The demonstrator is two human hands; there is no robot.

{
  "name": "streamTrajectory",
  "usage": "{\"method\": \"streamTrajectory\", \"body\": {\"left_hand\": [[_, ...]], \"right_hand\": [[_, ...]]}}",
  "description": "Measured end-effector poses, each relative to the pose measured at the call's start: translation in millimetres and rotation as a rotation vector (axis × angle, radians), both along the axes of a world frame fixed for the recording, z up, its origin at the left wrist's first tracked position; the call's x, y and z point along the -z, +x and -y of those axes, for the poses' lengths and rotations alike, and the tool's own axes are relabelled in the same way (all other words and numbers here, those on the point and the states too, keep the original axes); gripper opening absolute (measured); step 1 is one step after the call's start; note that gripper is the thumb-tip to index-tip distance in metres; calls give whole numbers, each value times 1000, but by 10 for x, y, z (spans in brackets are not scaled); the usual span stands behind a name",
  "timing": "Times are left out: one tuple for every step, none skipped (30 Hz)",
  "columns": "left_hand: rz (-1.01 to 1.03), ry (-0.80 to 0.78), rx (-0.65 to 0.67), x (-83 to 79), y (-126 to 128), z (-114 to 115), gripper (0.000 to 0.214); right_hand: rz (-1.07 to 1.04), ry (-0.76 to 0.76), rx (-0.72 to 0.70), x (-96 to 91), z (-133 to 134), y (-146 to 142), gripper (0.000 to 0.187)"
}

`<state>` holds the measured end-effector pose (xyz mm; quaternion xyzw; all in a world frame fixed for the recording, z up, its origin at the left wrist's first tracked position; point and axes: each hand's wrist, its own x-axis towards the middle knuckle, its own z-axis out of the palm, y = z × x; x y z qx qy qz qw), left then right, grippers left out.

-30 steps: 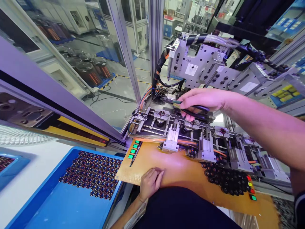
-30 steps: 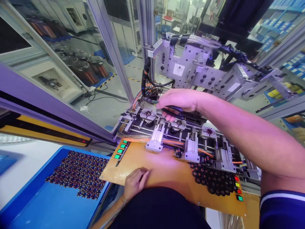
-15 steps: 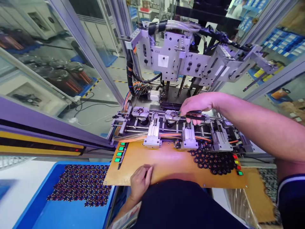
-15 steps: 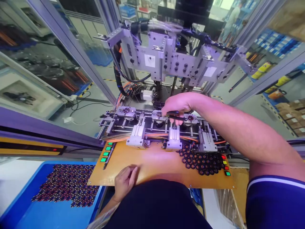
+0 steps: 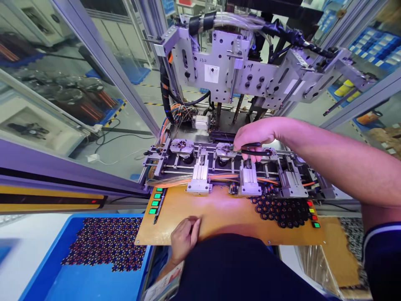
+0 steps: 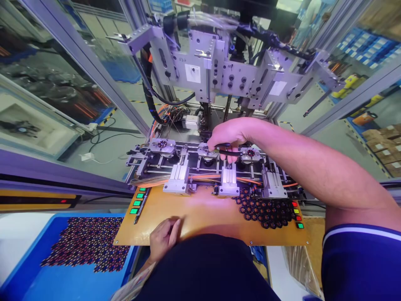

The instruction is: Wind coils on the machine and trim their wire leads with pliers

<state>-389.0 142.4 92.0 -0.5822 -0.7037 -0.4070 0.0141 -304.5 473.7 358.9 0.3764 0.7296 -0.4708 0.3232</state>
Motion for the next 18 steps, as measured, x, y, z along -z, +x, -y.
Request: {"method": "streamTrajectory", "body": {"left_hand": [[1, 0, -1, 5, -2, 0, 20], [2, -1, -2, 8, -3, 0, 20], [4, -2, -2, 9, -4, -1, 20], [7, -2, -1, 7, -5, -1, 20], [10, -2, 0, 3, -5, -2, 20], [12, -2, 2, -2, -5, -2, 19], [14, -3, 4, -8, -5, -2, 19], [16, -3, 5, -13, -5, -1, 19], [17, -4, 6, -17, -5, 0, 20], [18, -5, 7, -20, -5, 2, 20], [18, -4, 8, -21, -5, 5, 20], [19, -3, 9, -21, -5, 8, 20], [21, -2, 10, -20, -6, 11, 20], [24, 0, 14, -19, -8, 15, 20], [29, 1, 20, -16, -12, 18, 20], [34, 2, 27, -13, -16, 23, 20], [41, 3, 35, -9, -22, 28, 21], [48, 4, 43, -5, -29, 33, 21]], "right_hand": [[5, 5, 6, 5, 2, -7, 21], [7, 10, 12, 8, 7, -13, 19], [6, 14, 16, 7, 17, -17, 18], [-9, 12, 17, 2, 29, -15, 16], [-40, 2, 16, -10, 41, -9, 14], [-87, -18, 12, -29, 53, 4, 13], [-145, -46, 6, -56, 60, 24, 11], [-199, -81, -2, -90, 61, 52, 10], [-237, -113, -9, -130, 55, 88, 9], [-246, -136, -14, -174, 39, 131, 10], [-226, -145, -17, -218, 15, 184, 12], [-188, -138, -16, -261, -16, 245, 14], [-139, -117, -10, -298, -53, 316, 17], [-93, -85, -4, -330, -92, 395, 19], [-53, -51, 2, -354, -133, 482, 21], [-19, -19, 9, -371, -173, 576, 22], [8, 11, 19, -380, -210, 673, 22], [34, 35, 33, -382, -243, 772, 23]]}}
